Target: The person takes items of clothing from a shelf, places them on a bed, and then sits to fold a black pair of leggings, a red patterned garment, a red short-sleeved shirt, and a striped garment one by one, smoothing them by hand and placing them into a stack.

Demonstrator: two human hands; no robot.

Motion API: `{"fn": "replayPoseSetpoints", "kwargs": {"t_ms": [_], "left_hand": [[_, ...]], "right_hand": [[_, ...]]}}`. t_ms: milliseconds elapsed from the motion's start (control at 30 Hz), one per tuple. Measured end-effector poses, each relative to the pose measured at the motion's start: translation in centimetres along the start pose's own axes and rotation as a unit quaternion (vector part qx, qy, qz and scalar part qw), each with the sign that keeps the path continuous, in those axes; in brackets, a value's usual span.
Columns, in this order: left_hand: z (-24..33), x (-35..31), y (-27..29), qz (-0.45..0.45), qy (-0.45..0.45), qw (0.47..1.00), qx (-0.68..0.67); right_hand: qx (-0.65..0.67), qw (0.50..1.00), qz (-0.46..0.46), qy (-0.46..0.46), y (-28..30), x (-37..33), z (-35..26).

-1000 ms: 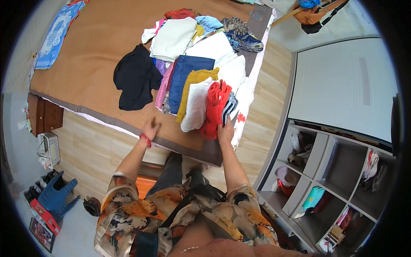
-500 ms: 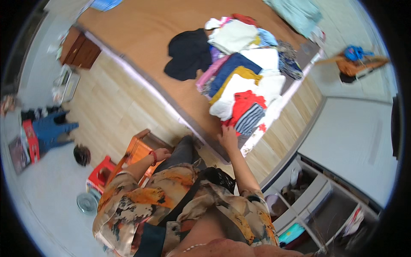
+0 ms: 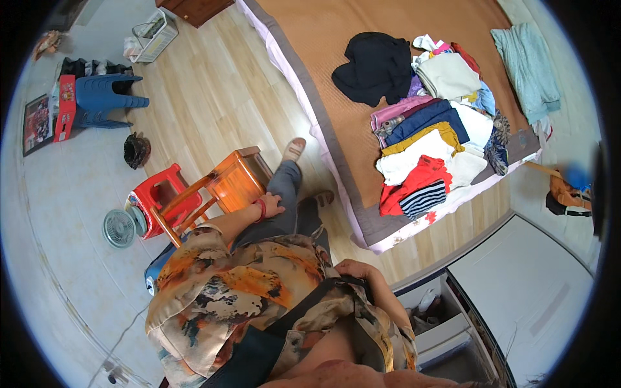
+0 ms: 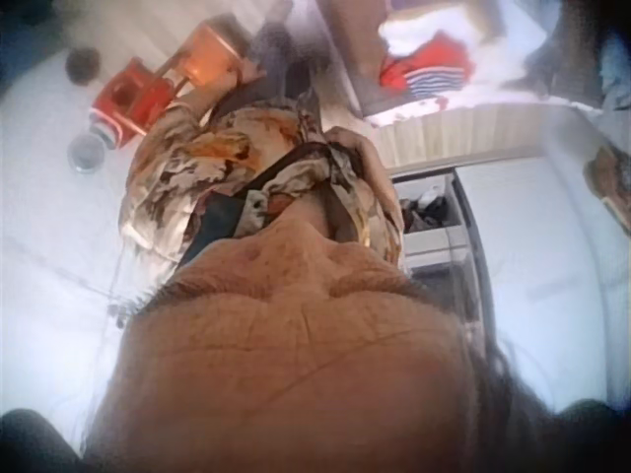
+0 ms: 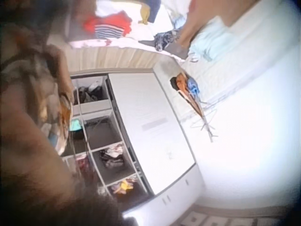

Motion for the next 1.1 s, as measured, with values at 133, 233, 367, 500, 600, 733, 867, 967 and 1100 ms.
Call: {"fn": "replayPoseSetpoints", "kwargs": {"t_ms": [133,233,367,500,600,733,867,967,1100], "left_hand": [[-2.5,4.2,0.7,-0.038,-0.028,0.998,0.043],[-5.2,8.8,2.0,-0.063,-0.036,0.997,0.032],[-3.9,15.1,8.1,-0.016,-0.088,0.990,0.108],[-4.2,16.6,13.6,0.025,-0.087,0.985,0.150],[-3.8,19.8,14.4,0.007,-0.101,0.980,0.169],[-2.1,22.9,15.3,0.011,-0.123,0.973,0.193],[-0.5,28.3,17.0,0.072,-0.140,0.965,0.207],[1.1,29.9,19.2,0.091,-0.176,0.968,0.155],[1.9,32.3,20.7,0.124,-0.182,0.970,0.105]], "right_hand": [[0.082,0.991,0.031,-0.103,-2.3,-0.4,0.6],[0.128,0.980,0.099,-0.119,-2.2,1.0,-0.6],[0.167,0.969,0.153,-0.102,-2.9,5.2,-0.1],[0.230,0.953,0.144,-0.133,-2.9,9.4,-0.1],[0.273,0.934,0.190,-0.126,-1.8,12.0,-0.3],[0.016,0.973,0.205,0.104,1.3,14.7,0.4],[0.250,0.943,0.196,-0.098,4.2,16.2,7.7],[0.131,0.979,0.143,-0.069,8.9,18.1,7.9],[-0.022,0.983,0.155,0.096,10.8,21.9,15.3]]}}
Point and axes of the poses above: each hand's wrist, its own x-axis towards the middle knuckle, its own y-axis out of the back of the hand, z = x × y, the point moved 9 cm from there along x, towards the middle knuckle, and after that the axes turned 12 degrees about y, right-handed, at the moved point
